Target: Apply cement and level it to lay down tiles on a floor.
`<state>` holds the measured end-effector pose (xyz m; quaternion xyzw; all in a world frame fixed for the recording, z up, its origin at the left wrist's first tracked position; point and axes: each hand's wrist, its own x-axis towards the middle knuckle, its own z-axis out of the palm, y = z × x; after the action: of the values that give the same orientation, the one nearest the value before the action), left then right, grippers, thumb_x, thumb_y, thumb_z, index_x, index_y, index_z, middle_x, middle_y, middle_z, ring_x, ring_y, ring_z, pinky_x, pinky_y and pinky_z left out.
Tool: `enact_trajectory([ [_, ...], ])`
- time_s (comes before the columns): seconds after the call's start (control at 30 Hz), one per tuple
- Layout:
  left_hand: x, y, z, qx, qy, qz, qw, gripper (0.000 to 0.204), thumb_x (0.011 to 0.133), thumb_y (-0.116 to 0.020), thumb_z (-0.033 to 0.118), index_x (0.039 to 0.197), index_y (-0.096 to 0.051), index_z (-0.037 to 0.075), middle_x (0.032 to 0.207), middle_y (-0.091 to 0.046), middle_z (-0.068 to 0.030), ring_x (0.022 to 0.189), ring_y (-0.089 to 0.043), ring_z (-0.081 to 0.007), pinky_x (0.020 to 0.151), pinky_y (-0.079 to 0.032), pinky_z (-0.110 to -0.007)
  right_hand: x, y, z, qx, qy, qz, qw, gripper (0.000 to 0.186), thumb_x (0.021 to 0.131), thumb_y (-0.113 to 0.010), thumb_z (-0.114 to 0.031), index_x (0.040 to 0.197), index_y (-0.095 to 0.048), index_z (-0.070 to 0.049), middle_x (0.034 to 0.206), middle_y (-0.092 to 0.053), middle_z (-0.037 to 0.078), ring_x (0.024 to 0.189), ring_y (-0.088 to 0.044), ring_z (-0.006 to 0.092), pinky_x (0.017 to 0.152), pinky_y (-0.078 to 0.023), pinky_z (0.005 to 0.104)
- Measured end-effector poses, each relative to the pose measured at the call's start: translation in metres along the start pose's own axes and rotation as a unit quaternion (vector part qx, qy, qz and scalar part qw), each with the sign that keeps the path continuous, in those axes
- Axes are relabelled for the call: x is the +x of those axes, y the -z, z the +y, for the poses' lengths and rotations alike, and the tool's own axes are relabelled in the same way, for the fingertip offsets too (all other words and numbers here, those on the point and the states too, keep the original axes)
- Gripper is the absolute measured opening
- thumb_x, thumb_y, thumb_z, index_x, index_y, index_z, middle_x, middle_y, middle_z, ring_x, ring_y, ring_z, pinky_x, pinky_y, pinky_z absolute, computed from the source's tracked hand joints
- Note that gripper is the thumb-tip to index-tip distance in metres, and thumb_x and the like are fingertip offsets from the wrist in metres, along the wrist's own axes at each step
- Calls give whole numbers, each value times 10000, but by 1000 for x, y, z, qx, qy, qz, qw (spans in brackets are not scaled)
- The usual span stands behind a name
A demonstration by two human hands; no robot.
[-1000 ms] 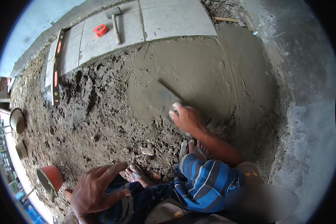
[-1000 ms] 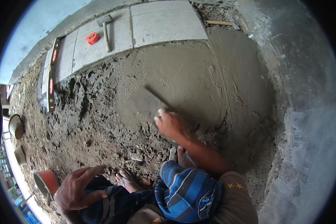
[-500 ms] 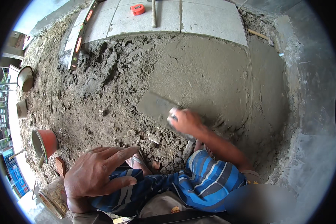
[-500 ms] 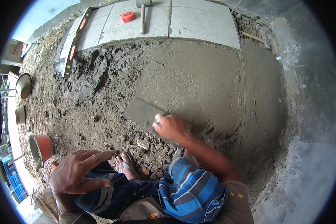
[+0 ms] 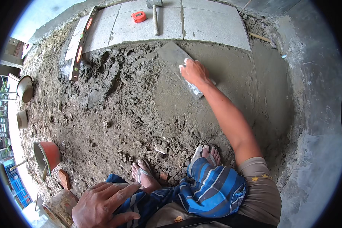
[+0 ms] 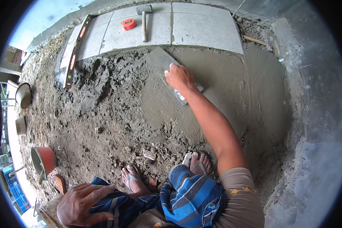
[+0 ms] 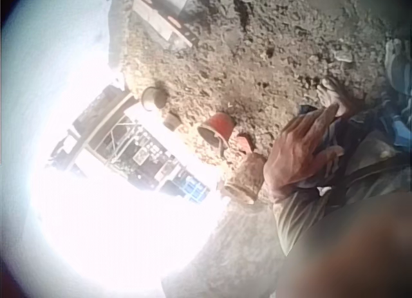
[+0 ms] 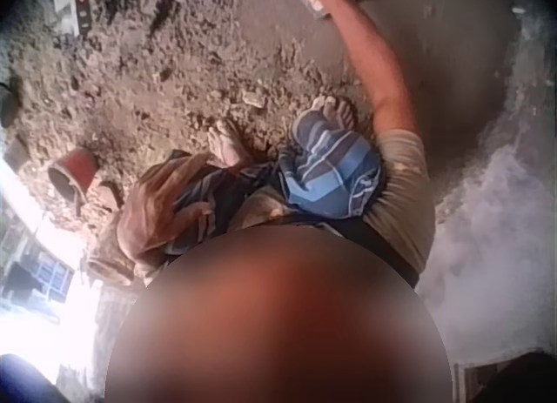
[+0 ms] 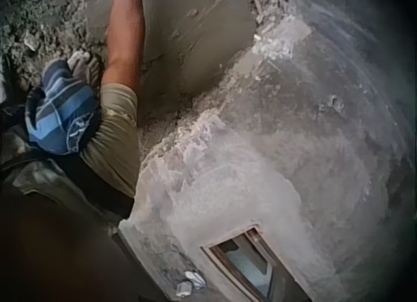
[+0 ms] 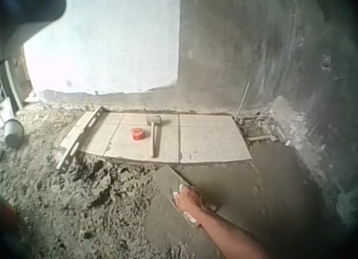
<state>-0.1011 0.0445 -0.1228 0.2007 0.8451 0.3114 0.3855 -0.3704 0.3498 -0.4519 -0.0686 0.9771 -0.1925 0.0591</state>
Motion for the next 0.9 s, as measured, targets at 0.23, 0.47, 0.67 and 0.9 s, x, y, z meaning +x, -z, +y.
enact_trajectory([
  [0.23, -9, 4, -11, -10, -7, -20, 1000, 711, 867, -761, 337, 1450, -505, 22, 1327, -626, -219, 1183, -617, -431, 990, -508, -475, -93, 23, 90, 6, -197, 66, 978, 445, 949, -642, -368, 1213, -681, -11, 1171, -698, 251, 1105, -660, 437, 979, -514, 504],
  [0.47, 1, 8, -16, 6, -3, -38, 999, 724, 867, -757, 353, 1455, -501, 18, 1336, -620, -220, 1187, -611, -429, 1000, -497, -479, -68, -16, 48, 73, -91, 43, 992, 378, 951, -630, -381, 1107, -665, -38, 992, -727, 238, 941, -696, 453, 799, -567, 518],
  [0.67, 7, 6, -8, 10, -41, -33, 999, 741, 855, -765, 367, 1456, -506, 20, 1311, -637, -217, 1175, -618, -430, 1007, -490, -482, -155, -37, -86, 110, 98, -180, 973, 289, 950, -612, -317, 980, -643, -32, 803, -718, 205, 749, -732, 379, 616, -575, 516],
  [0.9, 14, 7, -17, 34, -47, -40, 997, 719, 861, -750, 373, 1444, -521, 21, 1297, -647, -214, 1169, -623, -429, 996, -492, -482, -159, -37, -35, 66, 53, -113, 990, 263, 1011, -526, -256, 1008, -598, -3, 751, -675, 154, 620, -672, 291, 515, -510, 484],
])
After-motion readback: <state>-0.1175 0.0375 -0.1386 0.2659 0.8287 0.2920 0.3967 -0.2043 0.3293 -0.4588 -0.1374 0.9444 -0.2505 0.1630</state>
